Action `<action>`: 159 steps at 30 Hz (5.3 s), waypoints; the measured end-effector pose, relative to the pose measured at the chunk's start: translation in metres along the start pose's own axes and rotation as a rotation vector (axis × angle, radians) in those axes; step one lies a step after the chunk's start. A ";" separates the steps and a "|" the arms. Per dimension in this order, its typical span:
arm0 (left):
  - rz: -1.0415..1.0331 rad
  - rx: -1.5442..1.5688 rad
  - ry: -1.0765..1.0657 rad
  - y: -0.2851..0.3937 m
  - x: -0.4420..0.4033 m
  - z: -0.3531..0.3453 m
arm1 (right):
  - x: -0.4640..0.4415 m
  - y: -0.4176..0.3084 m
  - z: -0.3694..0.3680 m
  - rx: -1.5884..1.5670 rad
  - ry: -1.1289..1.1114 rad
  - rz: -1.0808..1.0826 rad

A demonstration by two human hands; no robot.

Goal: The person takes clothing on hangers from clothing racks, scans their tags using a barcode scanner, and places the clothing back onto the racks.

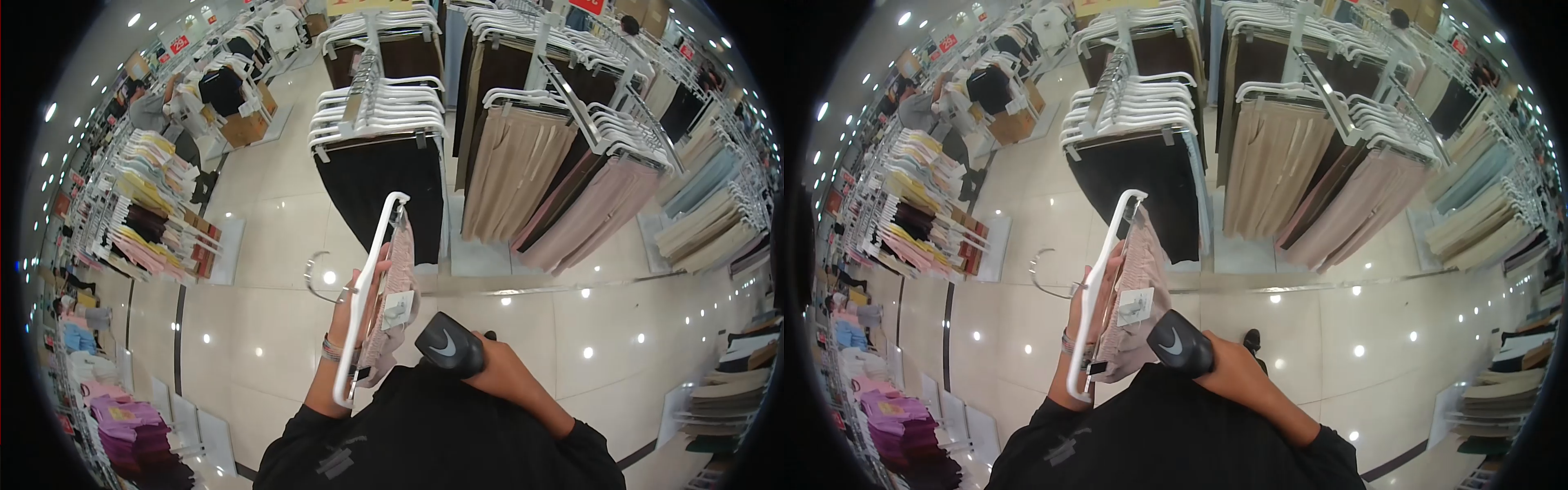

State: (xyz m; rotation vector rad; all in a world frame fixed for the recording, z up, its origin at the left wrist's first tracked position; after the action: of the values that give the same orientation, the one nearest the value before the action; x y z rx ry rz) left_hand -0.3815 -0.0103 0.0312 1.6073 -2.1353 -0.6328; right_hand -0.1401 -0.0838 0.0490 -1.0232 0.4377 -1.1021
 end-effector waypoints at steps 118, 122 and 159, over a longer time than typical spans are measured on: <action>-0.404 -0.328 0.613 0.023 -0.268 0.098 | -0.188 0.188 0.168 -0.265 0.351 -0.144; -0.398 -0.376 0.511 0.045 -0.277 0.086 | -0.193 0.178 0.150 -0.204 0.407 -0.053; -0.309 -0.842 0.553 0.017 -0.228 0.001 | -0.113 0.176 0.146 -0.325 0.474 -0.245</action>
State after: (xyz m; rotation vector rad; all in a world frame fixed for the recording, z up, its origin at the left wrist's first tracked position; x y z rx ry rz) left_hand -0.3352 0.2132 0.0314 1.3837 -1.0141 -0.8905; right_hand 0.0111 0.0975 -0.0479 -1.1146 0.9125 -1.5356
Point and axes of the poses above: each hand's wrist, its own x-axis away from the middle knuckle, its own z-axis out of the back of the hand, y = z × x, the point moved 1 cm from there along -x, towards the middle knuckle, and after that the axes turned 2 degrees about z, right-handed, at the moved point
